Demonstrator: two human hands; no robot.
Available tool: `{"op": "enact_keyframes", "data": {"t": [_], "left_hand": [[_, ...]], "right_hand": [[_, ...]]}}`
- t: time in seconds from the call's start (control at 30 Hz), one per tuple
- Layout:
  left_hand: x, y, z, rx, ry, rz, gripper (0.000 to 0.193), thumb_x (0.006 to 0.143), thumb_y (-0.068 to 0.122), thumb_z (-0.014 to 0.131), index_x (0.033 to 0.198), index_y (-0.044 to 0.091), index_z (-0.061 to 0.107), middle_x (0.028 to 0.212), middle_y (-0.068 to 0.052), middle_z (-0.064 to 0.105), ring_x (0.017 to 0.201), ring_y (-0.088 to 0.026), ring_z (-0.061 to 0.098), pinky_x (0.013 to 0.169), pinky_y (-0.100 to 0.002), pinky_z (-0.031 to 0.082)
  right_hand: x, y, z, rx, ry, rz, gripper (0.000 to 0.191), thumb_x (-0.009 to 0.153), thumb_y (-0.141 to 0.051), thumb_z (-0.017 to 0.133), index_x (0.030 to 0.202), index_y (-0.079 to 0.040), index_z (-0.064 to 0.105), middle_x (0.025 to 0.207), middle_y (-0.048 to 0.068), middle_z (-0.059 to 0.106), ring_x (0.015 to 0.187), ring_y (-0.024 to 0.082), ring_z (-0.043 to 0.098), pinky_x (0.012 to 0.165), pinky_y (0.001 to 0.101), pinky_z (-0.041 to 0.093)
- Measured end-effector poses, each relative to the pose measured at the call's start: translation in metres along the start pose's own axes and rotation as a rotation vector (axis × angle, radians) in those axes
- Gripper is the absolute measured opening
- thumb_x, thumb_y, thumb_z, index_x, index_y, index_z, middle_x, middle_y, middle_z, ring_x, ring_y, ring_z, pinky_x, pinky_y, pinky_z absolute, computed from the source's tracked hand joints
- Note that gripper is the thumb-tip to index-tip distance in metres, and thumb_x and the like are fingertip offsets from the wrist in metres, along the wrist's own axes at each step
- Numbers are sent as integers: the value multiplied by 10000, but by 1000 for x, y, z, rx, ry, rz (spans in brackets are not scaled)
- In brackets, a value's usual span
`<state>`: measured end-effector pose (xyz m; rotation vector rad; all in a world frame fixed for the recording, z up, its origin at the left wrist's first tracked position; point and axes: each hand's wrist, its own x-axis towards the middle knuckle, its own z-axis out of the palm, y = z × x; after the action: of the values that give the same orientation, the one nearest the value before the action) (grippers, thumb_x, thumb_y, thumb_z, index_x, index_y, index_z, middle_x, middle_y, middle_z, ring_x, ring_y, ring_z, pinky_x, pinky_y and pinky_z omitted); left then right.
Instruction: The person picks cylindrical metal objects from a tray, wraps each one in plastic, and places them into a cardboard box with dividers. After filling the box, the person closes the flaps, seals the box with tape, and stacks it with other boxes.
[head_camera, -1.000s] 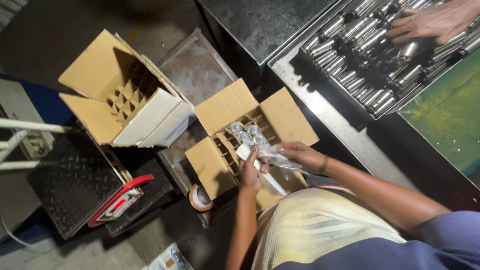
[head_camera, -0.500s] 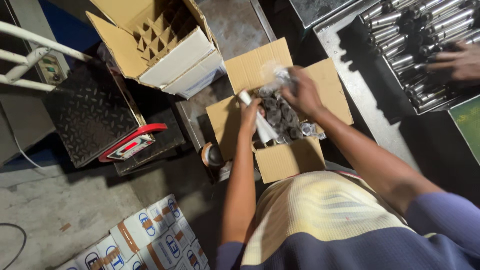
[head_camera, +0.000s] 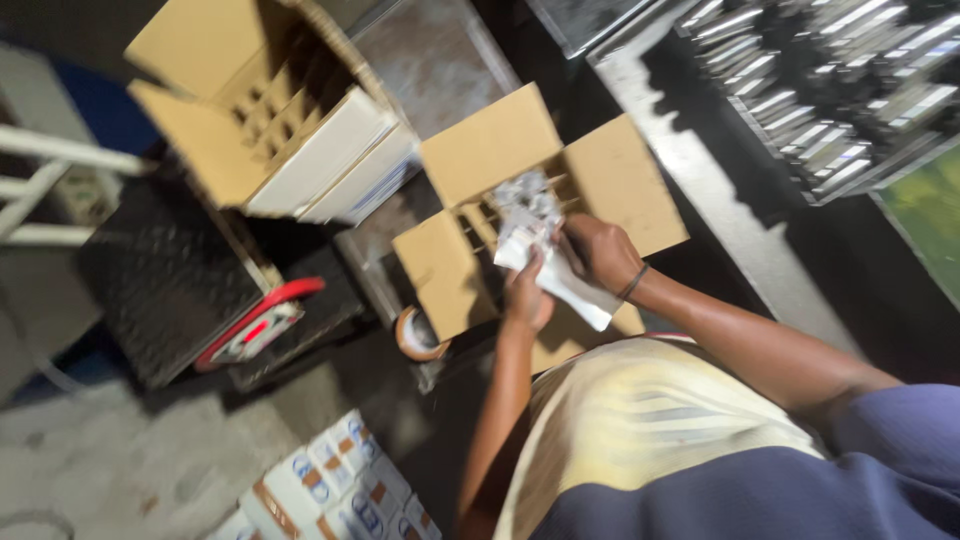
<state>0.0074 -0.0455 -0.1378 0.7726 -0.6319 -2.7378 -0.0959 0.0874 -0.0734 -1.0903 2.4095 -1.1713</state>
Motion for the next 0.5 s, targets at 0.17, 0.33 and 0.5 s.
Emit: {"op": "enact_keyframes", "data": {"t": [0.17, 0.33, 0.5], "left_hand": [[19, 13, -17, 518, 100, -74, 393, 978, 225, 725, 1299, 31, 609, 1158, -113, 721, 814, -165, 590, 511, -308, 403], [3, -4, 50, 1074, 27, 100, 150, 903, 200, 791, 976, 87, 725, 747, -42, 722, 600, -150, 658, 490, -321, 473], [-21, 35, 104, 1373, 77, 216, 231, 804, 219, 732, 744, -3, 703, 641, -199, 697, 571, -340, 707, 550, -438, 560]], "right_hand": [[23, 21, -81, -85, -358, 294, 238, 967, -325, 732, 949, -89, 762, 860, 144, 754, 699, 257, 675, 697, 364, 519], [-2, -5, -91, 513, -382, 98, 454, 822, -291, 796, 1232, -164, 647, 1070, 59, 689, 935, 189, 652, 795, 374, 534], [5, 44, -106, 247, -92, 315, 659, 780, -261, 729, 1412, -138, 592, 1102, 152, 637, 991, 291, 671, 863, 408, 549]]}}
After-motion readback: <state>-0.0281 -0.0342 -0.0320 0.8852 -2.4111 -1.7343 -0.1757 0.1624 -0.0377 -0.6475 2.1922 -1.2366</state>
